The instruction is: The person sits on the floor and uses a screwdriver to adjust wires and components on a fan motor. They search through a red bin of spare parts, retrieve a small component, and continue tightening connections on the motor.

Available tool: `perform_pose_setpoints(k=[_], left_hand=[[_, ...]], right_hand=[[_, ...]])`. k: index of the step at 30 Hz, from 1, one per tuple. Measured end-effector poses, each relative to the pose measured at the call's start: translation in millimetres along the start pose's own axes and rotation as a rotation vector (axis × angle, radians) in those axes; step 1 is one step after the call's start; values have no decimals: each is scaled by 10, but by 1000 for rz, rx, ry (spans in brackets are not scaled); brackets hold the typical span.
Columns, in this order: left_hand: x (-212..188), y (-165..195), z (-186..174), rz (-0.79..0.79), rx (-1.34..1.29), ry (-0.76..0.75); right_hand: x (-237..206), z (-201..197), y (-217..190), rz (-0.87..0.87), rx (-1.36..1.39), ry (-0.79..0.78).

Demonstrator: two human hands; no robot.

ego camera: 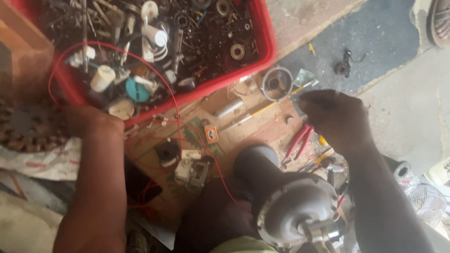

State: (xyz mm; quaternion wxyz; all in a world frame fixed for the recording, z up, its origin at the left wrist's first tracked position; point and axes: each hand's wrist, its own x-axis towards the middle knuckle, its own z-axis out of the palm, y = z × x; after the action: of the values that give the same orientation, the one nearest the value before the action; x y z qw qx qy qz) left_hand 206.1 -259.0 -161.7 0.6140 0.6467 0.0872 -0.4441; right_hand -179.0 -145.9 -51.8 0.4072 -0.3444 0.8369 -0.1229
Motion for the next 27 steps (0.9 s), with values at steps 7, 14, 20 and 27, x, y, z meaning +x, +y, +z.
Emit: perform_pose_setpoints(k=[7,14,20,27], left_hand=[[60,13,166,-220,261,488],[237,-54,126,-288,391,741],[426,-130,-143,-473,1746,536],[452,-161,-71,-700,1953,450]], right_hand=[[515,531,-624,17,60,-132],[851,603,-838,91,-179,-154],[1020,569,-804,191,-302,-308],[1107,738,-773,21,-372,-282]])
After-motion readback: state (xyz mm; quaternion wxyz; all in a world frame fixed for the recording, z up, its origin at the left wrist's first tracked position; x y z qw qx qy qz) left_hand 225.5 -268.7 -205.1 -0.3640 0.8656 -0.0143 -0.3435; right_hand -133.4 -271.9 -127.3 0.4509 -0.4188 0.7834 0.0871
